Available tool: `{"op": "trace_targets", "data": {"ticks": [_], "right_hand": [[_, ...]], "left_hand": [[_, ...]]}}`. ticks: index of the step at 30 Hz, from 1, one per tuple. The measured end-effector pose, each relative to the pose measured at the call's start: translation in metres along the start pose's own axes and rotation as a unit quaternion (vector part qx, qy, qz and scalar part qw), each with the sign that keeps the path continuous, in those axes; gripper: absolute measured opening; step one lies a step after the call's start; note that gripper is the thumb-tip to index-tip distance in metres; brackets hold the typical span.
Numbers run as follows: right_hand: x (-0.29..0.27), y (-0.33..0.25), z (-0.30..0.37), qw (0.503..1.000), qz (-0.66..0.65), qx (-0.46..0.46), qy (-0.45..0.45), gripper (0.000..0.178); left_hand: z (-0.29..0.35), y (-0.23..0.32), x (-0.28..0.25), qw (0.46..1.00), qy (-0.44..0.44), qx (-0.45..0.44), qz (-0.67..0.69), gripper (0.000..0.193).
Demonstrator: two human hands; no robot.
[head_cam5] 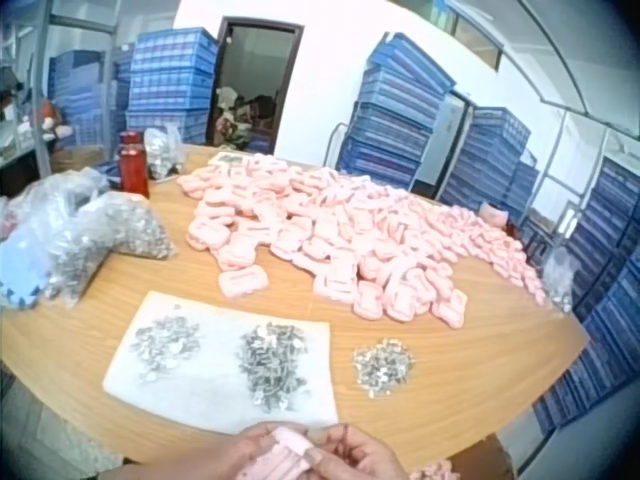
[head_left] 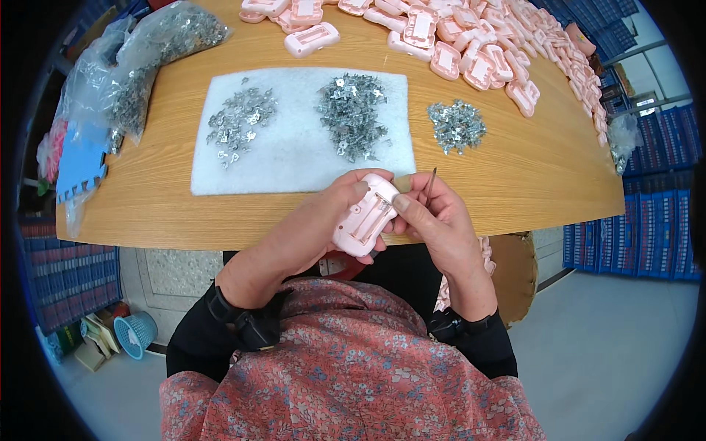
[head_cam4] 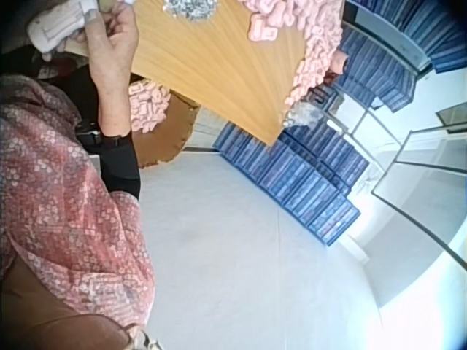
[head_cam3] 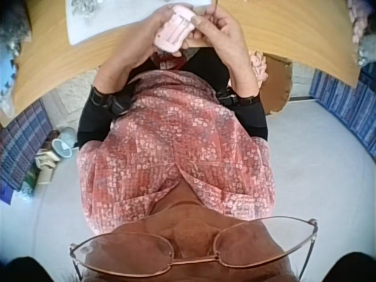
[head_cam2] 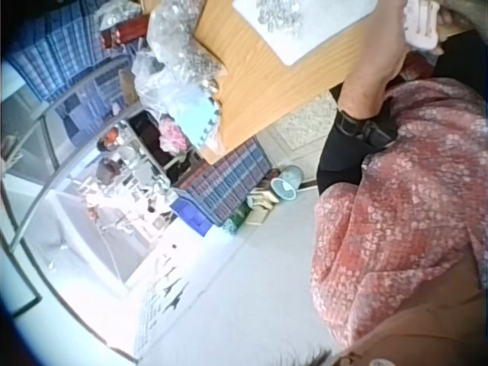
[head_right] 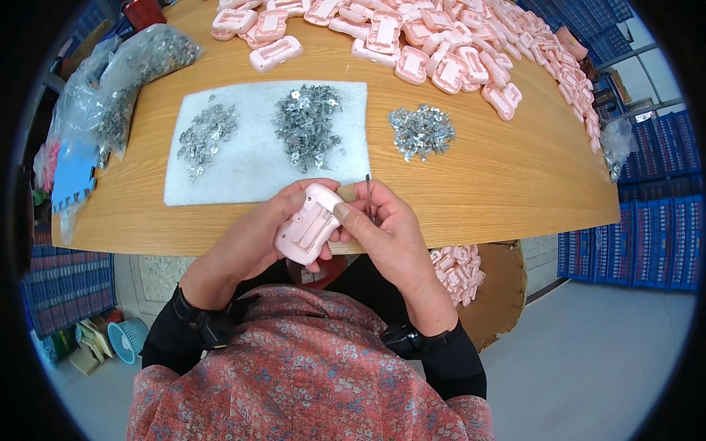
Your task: The person sits at a wooden table and assembles small pink plastic cases by inserting metal components into them. Using a thin metal tool, they pick up small metal pieces from a white foam mat and carefully place them into the slots of the plastic cases. The person handles the cases one at a time, repeatedly picking up parts and inserting them into the device.
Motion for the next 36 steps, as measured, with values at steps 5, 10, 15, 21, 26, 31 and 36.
{"op": "trace_targets", "data": {"ticks": [5,10,15,21,26,31,36], "right_hand": [[-0.005,0.002,-0.002,0.999,0.010,-0.019,0.024,0.014],[-0.004,0.003,-0.005,0.999,0.020,-0.030,0.032,0.015],[-0.003,0.004,-0.005,0.999,0.026,-0.026,0.026,0.017],[-0.005,0.007,-0.005,0.999,0.019,-0.014,0.022,0.016],[-0.007,0.006,-0.005,0.999,-0.034,-0.012,0.019,0.014],[-0.003,-0.010,-0.006,0.998,0.012,-0.059,0.014,0.018],[-0.013,-0.022,0.000,0.977,0.129,-0.136,0.103,0.015]], "left_hand": [[-0.002,0.003,0.002,1.000,0.008,-0.008,-0.023,0.043],[0.000,0.013,-0.004,0.975,0.058,0.091,-0.195,0.040],[0.002,0.019,-0.003,0.956,0.086,0.131,-0.246,0.039],[-0.002,0.017,-0.009,0.972,0.086,0.137,-0.172,0.039],[-0.004,0.008,-0.007,0.994,0.040,0.059,-0.078,0.039],[-0.007,0.004,0.009,0.999,-0.015,-0.010,0.031,0.048],[-0.010,0.005,0.001,0.997,0.002,0.001,0.074,0.051]]}}
Point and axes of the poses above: each hand's wrist, its own z-axis away from the middle knuckle, its own x-axis out of the palm, y = z × x, the point moved 9 cm from there along -z, towards the middle knuckle, and after that the axes turned 1 degree about z, right-handed, at the moved point
